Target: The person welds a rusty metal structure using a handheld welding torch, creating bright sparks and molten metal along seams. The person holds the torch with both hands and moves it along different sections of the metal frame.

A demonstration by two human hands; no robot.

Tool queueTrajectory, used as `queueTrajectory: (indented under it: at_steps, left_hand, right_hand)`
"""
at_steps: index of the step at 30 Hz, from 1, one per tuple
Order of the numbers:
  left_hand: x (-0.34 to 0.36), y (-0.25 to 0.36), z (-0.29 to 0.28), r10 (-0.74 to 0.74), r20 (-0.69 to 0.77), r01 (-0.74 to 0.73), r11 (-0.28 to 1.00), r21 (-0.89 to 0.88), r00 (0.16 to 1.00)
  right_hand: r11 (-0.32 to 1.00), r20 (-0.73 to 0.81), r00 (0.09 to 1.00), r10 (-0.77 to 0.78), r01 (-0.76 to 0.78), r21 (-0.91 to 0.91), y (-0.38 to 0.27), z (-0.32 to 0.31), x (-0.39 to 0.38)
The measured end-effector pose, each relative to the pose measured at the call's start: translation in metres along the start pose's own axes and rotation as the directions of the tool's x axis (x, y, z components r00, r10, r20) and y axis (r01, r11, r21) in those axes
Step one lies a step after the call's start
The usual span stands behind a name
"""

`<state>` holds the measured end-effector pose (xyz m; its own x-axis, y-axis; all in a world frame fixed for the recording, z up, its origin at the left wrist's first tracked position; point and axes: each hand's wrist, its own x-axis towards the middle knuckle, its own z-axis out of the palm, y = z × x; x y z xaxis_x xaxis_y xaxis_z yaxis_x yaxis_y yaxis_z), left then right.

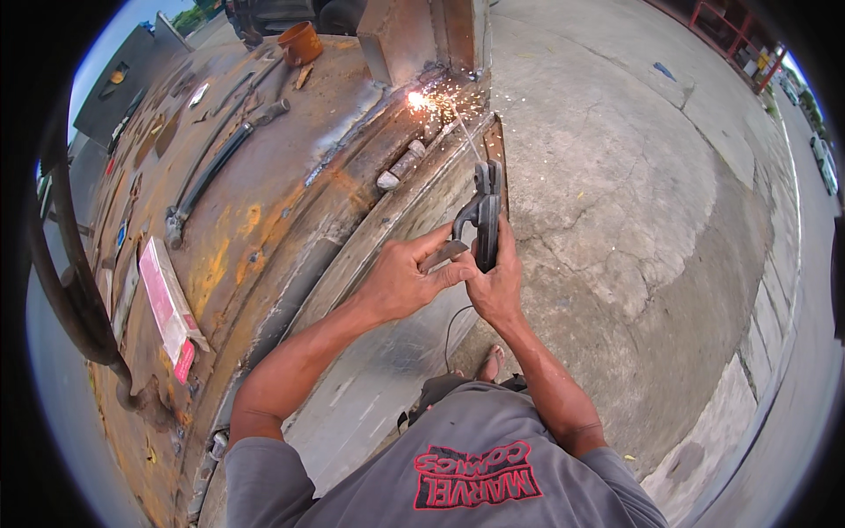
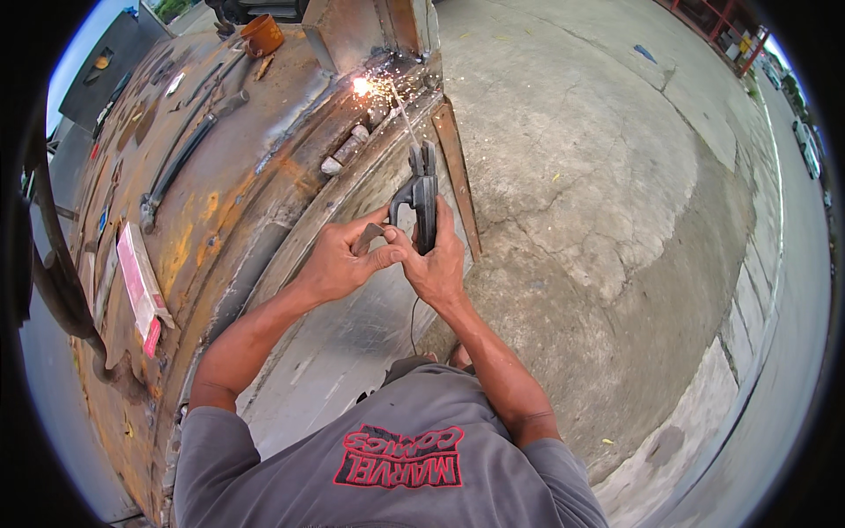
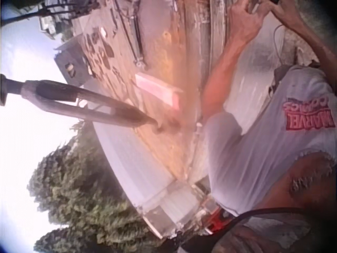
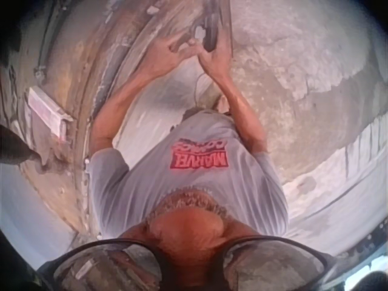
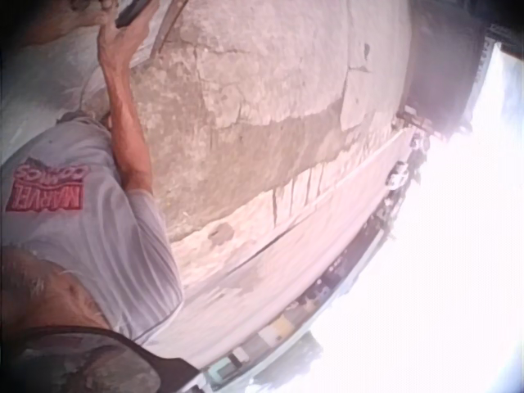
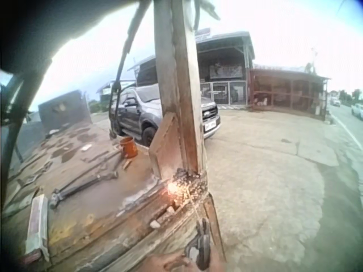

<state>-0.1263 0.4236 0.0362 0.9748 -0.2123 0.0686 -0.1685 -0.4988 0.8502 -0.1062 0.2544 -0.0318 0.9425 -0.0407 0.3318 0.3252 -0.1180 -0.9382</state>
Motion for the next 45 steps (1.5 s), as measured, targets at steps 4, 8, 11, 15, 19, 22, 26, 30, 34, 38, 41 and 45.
queueTrajectory:
  at_steps: [4, 8, 11, 15, 19, 22, 26, 30, 34, 38, 41, 45]
  left_hand:
    - [0.000, 0.014, -0.005, -0.036, 0.080, 0.033, 0.999, 0.036, 0.996]
    - [0.001, 0.007, -0.001, 0.063, 0.049, -0.063, 0.998, -0.003, 0.997]
    - [0.000, 0.003, 0.005, 0.090, 0.025, -0.088, 0.994, -0.069, 0.996]
    - [0.001, -0.005, 0.009, 0.116, 0.071, -0.112, 0.992, -0.064, 0.991]
    - [-0.002, -0.007, 0.015, 0.123, 0.147, -0.109, 0.989, -0.096, 0.982]
    - [-0.004, -0.003, 0.016, 0.124, 0.172, -0.115, 0.992, -0.060, 0.977]
    - [-0.004, -0.003, 0.019, 0.102, 0.193, -0.106, 0.994, 0.010, 0.976]
    - [0.000, -0.008, 0.023, 0.100, 0.235, -0.123, 0.989, 0.087, 0.967]
    - [-0.002, -0.007, 0.024, 0.065, 0.263, -0.105, 0.985, 0.138, 0.962]
    - [-0.002, -0.005, 0.025, 0.018, 0.263, -0.053, 0.991, 0.125, 0.965]
    - [0.000, -0.006, 0.025, -0.023, 0.279, -0.009, 0.993, 0.114, 0.960]
    - [-0.004, 0.000, 0.016, -0.045, 0.338, -0.004, 0.990, 0.144, 0.940]
  right_hand:
    - [0.998, -0.041, 0.999, 0.022, -0.024, -0.053, -0.008, -0.001, -0.007]
    - [0.998, -0.102, 0.995, 0.017, -0.023, -0.057, -0.014, -0.001, -0.021]
    - [0.994, -0.142, 0.988, 0.052, -0.065, -0.087, -0.021, 0.000, -0.039]
    - [0.985, -0.146, 0.984, 0.101, -0.120, -0.124, -0.025, 0.001, -0.062]
    - [0.982, -0.182, 0.978, 0.102, -0.128, -0.138, -0.024, 0.001, -0.078]
    - [0.980, -0.191, 0.979, 0.077, -0.109, -0.164, -0.025, 0.000, -0.086]
    - [0.982, -0.154, 0.988, 0.034, -0.061, -0.179, -0.030, -0.003, -0.091]
    - [0.984, -0.063, 0.985, 0.158, -0.163, -0.075, -0.025, -0.010, -0.096]
    - [0.968, 0.026, 0.968, 0.249, -0.248, -0.021, -0.011, -0.019, -0.101]
    - [0.946, 0.230, 0.919, 0.319, -0.322, -0.026, 0.021, -0.036, -0.106]
    - [0.951, 0.460, 0.833, 0.309, -0.285, -0.122, 0.040, -0.061, -0.104]
    - [0.936, 0.697, 0.627, 0.348, -0.266, -0.228, 0.061, -0.103, -0.097]
